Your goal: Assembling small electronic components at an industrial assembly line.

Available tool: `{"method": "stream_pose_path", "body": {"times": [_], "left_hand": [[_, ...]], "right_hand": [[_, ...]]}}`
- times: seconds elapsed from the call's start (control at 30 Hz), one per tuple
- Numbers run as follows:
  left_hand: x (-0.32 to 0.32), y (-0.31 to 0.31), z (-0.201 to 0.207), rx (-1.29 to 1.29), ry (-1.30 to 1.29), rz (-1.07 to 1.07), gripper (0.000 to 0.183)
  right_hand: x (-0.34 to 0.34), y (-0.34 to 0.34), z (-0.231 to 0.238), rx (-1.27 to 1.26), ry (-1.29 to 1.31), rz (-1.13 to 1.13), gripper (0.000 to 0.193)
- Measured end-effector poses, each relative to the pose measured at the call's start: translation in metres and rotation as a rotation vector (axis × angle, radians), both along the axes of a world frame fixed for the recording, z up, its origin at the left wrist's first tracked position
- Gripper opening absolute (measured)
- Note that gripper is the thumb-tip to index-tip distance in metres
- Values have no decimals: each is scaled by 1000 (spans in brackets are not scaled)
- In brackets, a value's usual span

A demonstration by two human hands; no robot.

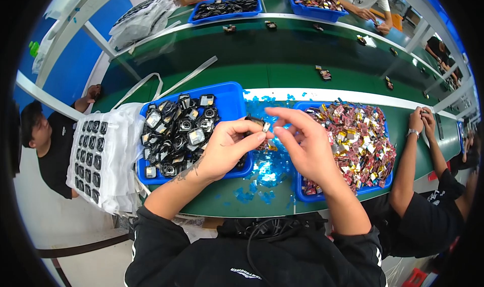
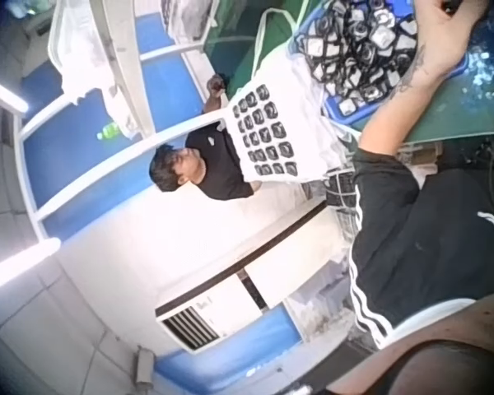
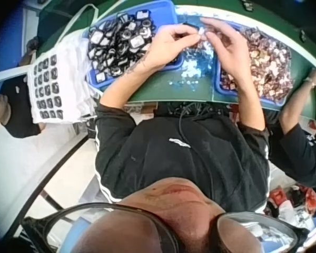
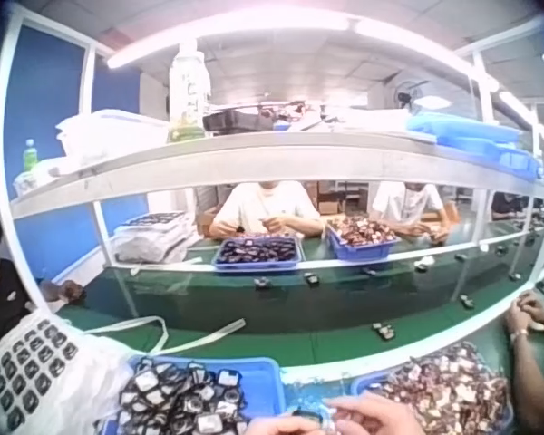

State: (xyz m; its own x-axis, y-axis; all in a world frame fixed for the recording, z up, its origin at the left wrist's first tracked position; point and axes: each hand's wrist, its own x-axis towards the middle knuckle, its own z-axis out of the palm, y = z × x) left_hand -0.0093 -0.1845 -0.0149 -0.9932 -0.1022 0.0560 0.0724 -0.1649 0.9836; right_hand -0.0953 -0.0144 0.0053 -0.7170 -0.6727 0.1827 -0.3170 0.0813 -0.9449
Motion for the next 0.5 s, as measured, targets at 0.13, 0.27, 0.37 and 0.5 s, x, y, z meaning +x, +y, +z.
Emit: {"method": "stream_pose_path", "body": {"times": [0.13,0.27,0.37,0.5], "left_hand": [[3,-4,4,133,-42,-164,17],[2,0,6,66,4,-80,33],[-1,1,-4,5,86,48,42],[-2,4,-10,-11,128,132,52]], "right_hand": [[-3,-1,-4,-216,-196,139,20],[0,8,-4,-362,-170,1,16],[5,17,-4,-331,-11,-89,16],[13,4,6,-24,165,-126,10]]}}
